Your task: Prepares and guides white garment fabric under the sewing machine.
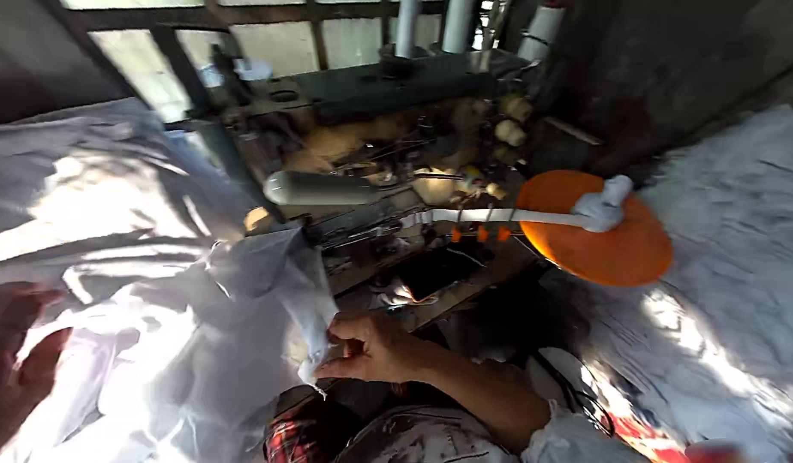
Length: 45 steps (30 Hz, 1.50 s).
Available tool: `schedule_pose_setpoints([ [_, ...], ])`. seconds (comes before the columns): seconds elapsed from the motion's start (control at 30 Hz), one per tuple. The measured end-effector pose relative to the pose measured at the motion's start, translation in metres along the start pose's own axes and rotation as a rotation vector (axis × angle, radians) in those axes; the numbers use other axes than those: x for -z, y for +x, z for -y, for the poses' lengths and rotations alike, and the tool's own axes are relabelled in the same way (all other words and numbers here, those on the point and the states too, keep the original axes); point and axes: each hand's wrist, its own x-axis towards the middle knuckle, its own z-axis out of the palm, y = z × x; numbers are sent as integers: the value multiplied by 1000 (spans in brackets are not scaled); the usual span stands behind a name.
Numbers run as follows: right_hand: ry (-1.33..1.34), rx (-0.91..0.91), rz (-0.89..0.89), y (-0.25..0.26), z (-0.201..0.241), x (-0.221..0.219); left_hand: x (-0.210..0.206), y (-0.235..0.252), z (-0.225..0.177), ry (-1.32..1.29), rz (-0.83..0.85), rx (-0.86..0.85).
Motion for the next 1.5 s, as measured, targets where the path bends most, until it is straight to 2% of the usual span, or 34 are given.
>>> schedule_pose_setpoints([
  [0.07,55,-36,24,-1,1,4,-10,22,-58,-215,-90,-286],
  [0.13,80,50,36,-2,2,5,-24,34,-117,-343,7,-501],
  [0.2,93,183,65,-2,-1,9,-49,44,-134,-346,110,-673],
  [0.27,118,240,113,-2,-3,18,-65,52,-115,-298,171,-711],
  [0.33,98,206,154,-3,-6,28,-64,53,-87,-197,155,-691],
  [0.4,-36,100,197,-4,-7,33,-42,41,-78,-134,167,-636],
  [0.47,-199,-65,272,-2,-5,29,-8,18,-97,-208,289,-583],
  [0.53,-262,-146,326,-1,1,19,20,0,-131,-403,472,-595],
  [0.63,-192,17,311,-9,13,5,19,-14,-150,-536,567,-622],
  [0.7,-135,124,334,-19,19,3,8,-25,-146,-563,533,-574],
  [0.77,-109,155,329,-26,22,6,-3,-36,-147,-577,421,-585],
  [0.87,-157,79,271,-32,21,14,-27,-51,-162,-399,103,-576],
  [0.9,-169,43,266,-32,19,17,-29,-52,-167,-309,70,-532],
  [0.93,-173,13,272,-32,17,19,-25,-52,-170,-241,135,-460],
  [1.03,-131,-34,340,-31,16,25,-11,-37,-165,-260,655,-161],
  [1.1,-104,-24,386,-24,15,26,-19,-25,-151,-351,836,-92],
  [1.13,-88,-19,403,-19,14,27,-23,-22,-145,-428,873,-92],
  [1.17,-61,-25,414,-12,13,27,-27,-22,-138,-532,824,-137],
  [1.23,-31,-85,412,3,8,28,-34,-25,-125,-865,584,-258],
  [1.3,-102,-156,384,18,-2,32,-28,-28,-112,-1213,448,-273],
  [1.33,-149,-172,364,23,-9,34,-20,-31,-105,-1305,412,-245],
  [1.4,-221,-176,322,29,-23,36,-8,-38,-90,-1313,286,-177],
  [1.5,-279,-133,217,34,-31,32,-9,-44,-75,-864,50,-60],
])
